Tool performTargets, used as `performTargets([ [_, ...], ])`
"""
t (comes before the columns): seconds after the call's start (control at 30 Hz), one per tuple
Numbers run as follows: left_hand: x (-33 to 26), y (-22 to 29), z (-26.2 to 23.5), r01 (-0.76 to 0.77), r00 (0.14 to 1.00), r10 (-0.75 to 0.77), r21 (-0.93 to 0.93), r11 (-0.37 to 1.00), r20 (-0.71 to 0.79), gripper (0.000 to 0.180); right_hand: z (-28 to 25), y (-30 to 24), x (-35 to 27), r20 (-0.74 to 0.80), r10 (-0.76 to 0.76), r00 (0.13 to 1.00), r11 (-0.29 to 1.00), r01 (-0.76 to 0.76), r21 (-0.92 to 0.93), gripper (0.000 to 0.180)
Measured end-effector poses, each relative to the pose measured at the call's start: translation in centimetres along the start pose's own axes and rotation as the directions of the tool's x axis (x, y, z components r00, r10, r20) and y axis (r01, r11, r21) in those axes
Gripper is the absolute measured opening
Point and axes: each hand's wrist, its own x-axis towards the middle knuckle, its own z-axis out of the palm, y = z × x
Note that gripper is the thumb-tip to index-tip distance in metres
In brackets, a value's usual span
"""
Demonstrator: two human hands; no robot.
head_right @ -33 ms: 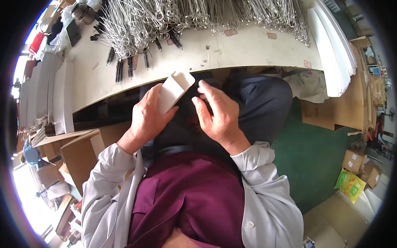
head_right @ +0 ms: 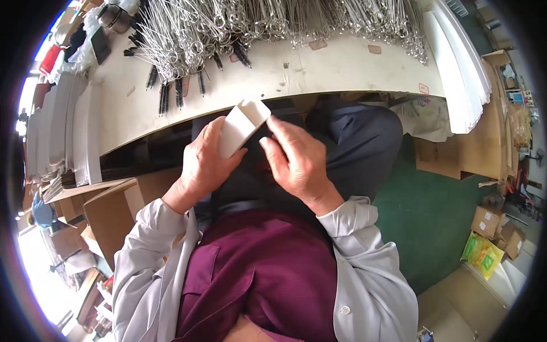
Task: Packaging thin wire brushes into white cardboard boxes at a workstation.
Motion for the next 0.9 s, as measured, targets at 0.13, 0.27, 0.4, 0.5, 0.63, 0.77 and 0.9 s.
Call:
performTargets([
  [0.13, -0.6, 0.2, 1.0, -0.051, 0.999, 0.051, -0.043, 0.998, 0.003, 0.071, 1.0, -0.7, -0.6, 0.066, 0.086, 0.994, 0.994, -0.090, 0.068, 0.039],
  [0.27, -1.0, 0.1, 1.4, -0.018, 0.999, 0.020, -0.049, 0.999, 0.049, 0.072, 1.2, -0.6, -1.2, 0.255, 0.335, 0.907, 0.888, -0.395, 0.236, 0.024],
  [0.4, -1.0, 0.0, 1.7, -0.022, 0.998, 0.029, -0.143, 0.990, 0.049, 0.072, 1.6, -0.6, -1.4, 0.392, 0.519, 0.759, 0.626, -0.650, 0.431, 0.018],
  [0.5, -0.7, 0.4, 1.7, 0.010, 0.998, 0.007, -0.265, 0.964, 0.062, 0.067, 2.0, -0.7, -1.5, 0.382, 0.479, 0.791, 0.710, -0.604, 0.361, 0.015],
  [0.63, -1.3, -0.2, 2.8, 0.016, 0.995, 0.008, -0.231, 0.973, 0.103, 0.062, 2.1, -1.2, -2.2, 0.386, 0.455, 0.803, 0.788, -0.564, 0.245, 0.013],
  [0.77, -2.0, -0.4, 3.6, -0.026, 0.996, 0.042, -0.197, 0.980, 0.078, 0.052, 2.3, -1.7, -2.8, 0.390, 0.412, 0.823, 0.826, -0.518, 0.221, 0.013],
  [0.9, -2.4, -0.3, 3.8, 0.033, 0.996, -0.014, -0.222, 0.974, 0.085, 0.050, 2.6, -1.9, -3.2, 0.370, 0.577, 0.728, 0.583, -0.685, 0.438, 0.031],
])
